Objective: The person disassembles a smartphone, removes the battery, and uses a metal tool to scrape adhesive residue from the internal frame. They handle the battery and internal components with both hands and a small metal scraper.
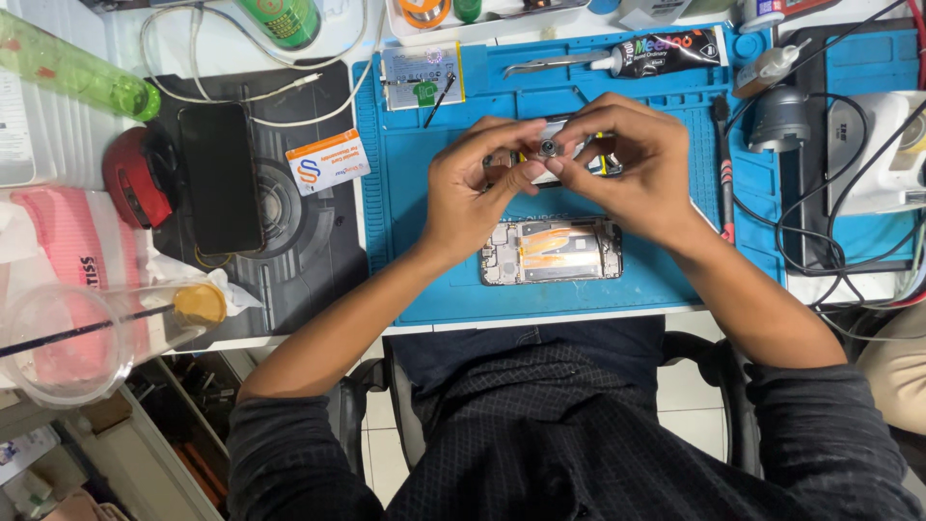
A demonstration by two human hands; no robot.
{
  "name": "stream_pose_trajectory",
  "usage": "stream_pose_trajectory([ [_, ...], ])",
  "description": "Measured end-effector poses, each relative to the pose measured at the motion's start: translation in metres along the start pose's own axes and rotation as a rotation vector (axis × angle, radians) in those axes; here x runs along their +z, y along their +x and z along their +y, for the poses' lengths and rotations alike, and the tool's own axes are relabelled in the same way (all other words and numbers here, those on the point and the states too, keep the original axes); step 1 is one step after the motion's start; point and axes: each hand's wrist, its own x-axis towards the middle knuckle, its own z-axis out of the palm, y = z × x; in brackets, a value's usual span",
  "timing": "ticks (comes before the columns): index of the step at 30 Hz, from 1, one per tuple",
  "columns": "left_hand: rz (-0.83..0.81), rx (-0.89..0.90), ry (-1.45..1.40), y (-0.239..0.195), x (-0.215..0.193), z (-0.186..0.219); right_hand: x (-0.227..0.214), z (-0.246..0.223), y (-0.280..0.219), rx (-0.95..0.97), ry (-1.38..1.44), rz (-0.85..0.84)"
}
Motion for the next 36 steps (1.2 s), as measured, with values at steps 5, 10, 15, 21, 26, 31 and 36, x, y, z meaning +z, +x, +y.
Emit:
stream_pose_trajectory([
  [5,0.037,0.03,0.072,0.002,-0.001,-0.009,0.006,0.019,-0.004,0.134,0.224,0.012],
  [10,0.032,0.079,-0.018,0.001,-0.006,-0.018,0.01,0.025,-0.004,0.139,0.261,0.027],
  [15,0.083,0.042,-0.074,0.008,-0.014,-0.026,0.004,0.025,-0.002,0.159,0.14,-0.018],
  [21,0.143,-0.017,-0.059,0.013,-0.019,-0.029,-0.019,0.034,0.006,0.248,0.031,0.114],
  [26,0.101,-0.02,-0.11,0.012,-0.016,-0.031,-0.037,0.034,0.014,0.149,-0.094,0.213],
  [31,0.066,-0.06,-0.138,0.011,-0.016,-0.032,-0.047,0.043,0.015,0.083,-0.148,0.268],
  [36,0.113,-0.057,-0.222,0.013,-0.016,-0.034,-0.07,0.062,0.013,0.079,-0.17,0.428],
])
